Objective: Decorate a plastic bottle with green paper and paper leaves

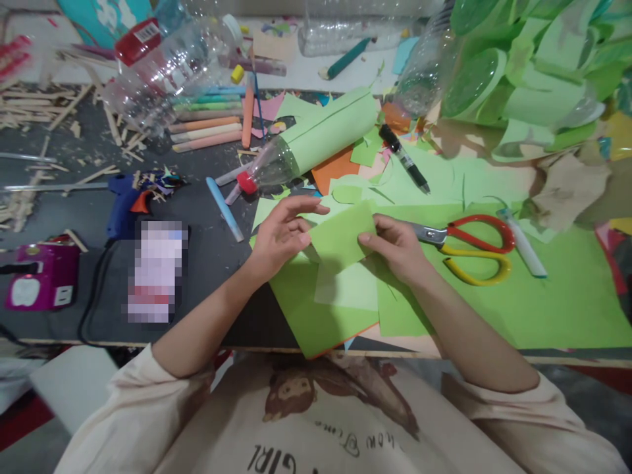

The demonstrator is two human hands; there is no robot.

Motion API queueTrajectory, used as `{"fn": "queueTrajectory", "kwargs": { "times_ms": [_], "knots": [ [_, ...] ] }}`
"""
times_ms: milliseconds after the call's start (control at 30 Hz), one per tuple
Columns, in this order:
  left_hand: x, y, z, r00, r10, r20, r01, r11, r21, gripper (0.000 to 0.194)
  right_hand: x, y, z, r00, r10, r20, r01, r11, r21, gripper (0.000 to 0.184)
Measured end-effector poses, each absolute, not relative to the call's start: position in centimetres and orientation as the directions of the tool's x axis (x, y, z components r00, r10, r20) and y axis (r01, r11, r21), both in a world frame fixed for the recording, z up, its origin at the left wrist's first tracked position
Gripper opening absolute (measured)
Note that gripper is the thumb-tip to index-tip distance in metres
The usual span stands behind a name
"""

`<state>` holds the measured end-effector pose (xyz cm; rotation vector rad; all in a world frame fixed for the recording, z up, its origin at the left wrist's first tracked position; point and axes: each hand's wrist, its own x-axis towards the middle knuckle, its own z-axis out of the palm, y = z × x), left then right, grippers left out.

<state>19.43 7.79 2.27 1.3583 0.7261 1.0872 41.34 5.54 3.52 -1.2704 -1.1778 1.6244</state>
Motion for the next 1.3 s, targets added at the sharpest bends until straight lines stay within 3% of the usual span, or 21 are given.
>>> {"fn": "queueTrajectory", "kwargs": {
  "times_ms": [200,367,467,600,833,1033,1200,1300],
  "knots": [
    [19.4,7.6,2.4,0.353,0.914,0.197,-0.071,-0.184,0.980,0.036,41.0,5.6,2.6,-0.092,0.968,-0.232,-0.052,-0.238,-0.970,0.048],
    [19.9,7.3,2.9,0.323,0.944,0.072,0.059,-0.096,0.994,0.028,40.6,5.6,3.4,-0.060,0.973,-0.224,0.035,-0.223,-0.974,0.064],
    [20.1,7.4,2.8,0.220,0.975,-0.015,0.109,-0.010,0.994,0.036,40.4,5.4,3.8,-0.080,0.976,-0.200,0.086,-0.193,-0.977,0.068],
    [19.9,7.9,2.7,0.084,0.995,-0.053,0.103,0.044,0.994,0.054,40.3,5.4,3.8,-0.153,0.981,-0.119,0.018,-0.118,-0.993,0.054],
    [19.7,7.9,3.1,0.053,0.997,-0.060,0.151,0.052,0.987,0.058,40.4,5.7,3.5,-0.112,0.989,-0.100,-0.085,-0.110,-0.990,0.041],
    [19.9,7.7,3.1,0.041,0.998,-0.044,0.150,0.037,0.988,0.040,40.3,5.2,3.0,-0.160,0.987,0.015,-0.122,-0.005,-0.993,0.029],
    [20.1,7.8,3.1,0.092,0.993,0.072,0.183,-0.088,0.979,0.018,40.4,5.1,3.0,-0.228,0.972,0.062,0.099,0.086,-0.991,0.008],
    [20.2,7.6,3.4,0.153,0.982,0.112,0.216,-0.144,0.966,0.012,40.6,5.2,3.5,-0.247,0.969,0.023,0.206,0.076,-0.976,0.016]
  ]
}}
